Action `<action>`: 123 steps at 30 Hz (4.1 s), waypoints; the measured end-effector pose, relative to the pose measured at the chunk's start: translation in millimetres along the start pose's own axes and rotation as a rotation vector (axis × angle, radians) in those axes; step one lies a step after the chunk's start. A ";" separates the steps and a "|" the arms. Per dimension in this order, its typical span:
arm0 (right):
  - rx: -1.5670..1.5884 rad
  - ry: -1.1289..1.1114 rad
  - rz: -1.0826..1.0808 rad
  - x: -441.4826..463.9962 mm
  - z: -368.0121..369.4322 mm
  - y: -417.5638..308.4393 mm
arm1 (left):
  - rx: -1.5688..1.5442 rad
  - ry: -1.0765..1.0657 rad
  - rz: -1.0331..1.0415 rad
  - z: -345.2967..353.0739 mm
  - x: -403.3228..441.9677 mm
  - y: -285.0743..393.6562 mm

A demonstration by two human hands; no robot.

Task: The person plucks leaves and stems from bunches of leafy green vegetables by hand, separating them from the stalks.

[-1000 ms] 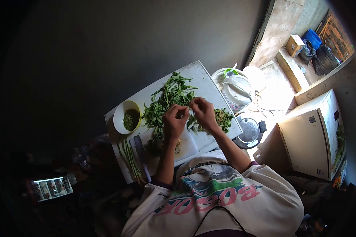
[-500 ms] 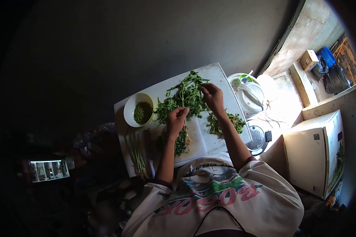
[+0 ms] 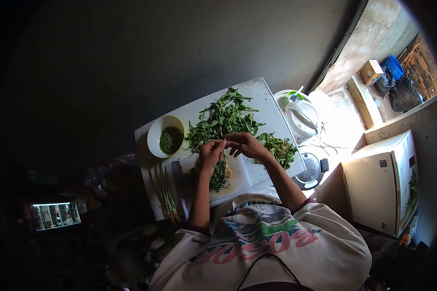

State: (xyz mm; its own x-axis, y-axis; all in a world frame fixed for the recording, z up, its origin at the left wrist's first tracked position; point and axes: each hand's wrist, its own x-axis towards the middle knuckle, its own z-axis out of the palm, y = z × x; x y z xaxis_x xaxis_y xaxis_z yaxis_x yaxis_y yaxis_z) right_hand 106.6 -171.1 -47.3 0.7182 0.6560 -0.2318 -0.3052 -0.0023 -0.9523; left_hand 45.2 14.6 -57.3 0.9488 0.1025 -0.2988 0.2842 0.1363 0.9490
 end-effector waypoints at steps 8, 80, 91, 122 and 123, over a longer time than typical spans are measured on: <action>0.066 0.001 -0.005 -8.1 37.6 22.6 | -0.077 -0.029 0.008 -28.8 -47.5 -4.0; 0.661 0.096 -0.044 -50.3 42.3 12.7 | 0.131 -0.018 0.293 -27.4 -46.1 -14.0; -0.181 0.028 -0.049 -40.1 19.1 21.5 | 0.033 -0.094 0.178 6.0 -1.4 -16.8; -0.525 0.438 -0.415 59.6 -10.6 20.2 | -0.075 -0.192 0.123 -22.5 -19.2 -1.9; -0.497 0.493 -0.455 64.0 -14.8 31.0 | -0.077 -0.188 0.124 -22.4 -21.1 1.1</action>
State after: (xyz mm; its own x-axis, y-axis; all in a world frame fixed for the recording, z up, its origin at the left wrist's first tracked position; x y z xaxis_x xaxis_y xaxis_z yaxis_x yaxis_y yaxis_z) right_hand 152.4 -140.4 -94.6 0.9313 0.2678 0.2469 0.3098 -0.2258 -0.9236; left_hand 22.4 34.7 -52.2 0.9869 -0.0607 -0.1496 0.1591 0.2091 0.9649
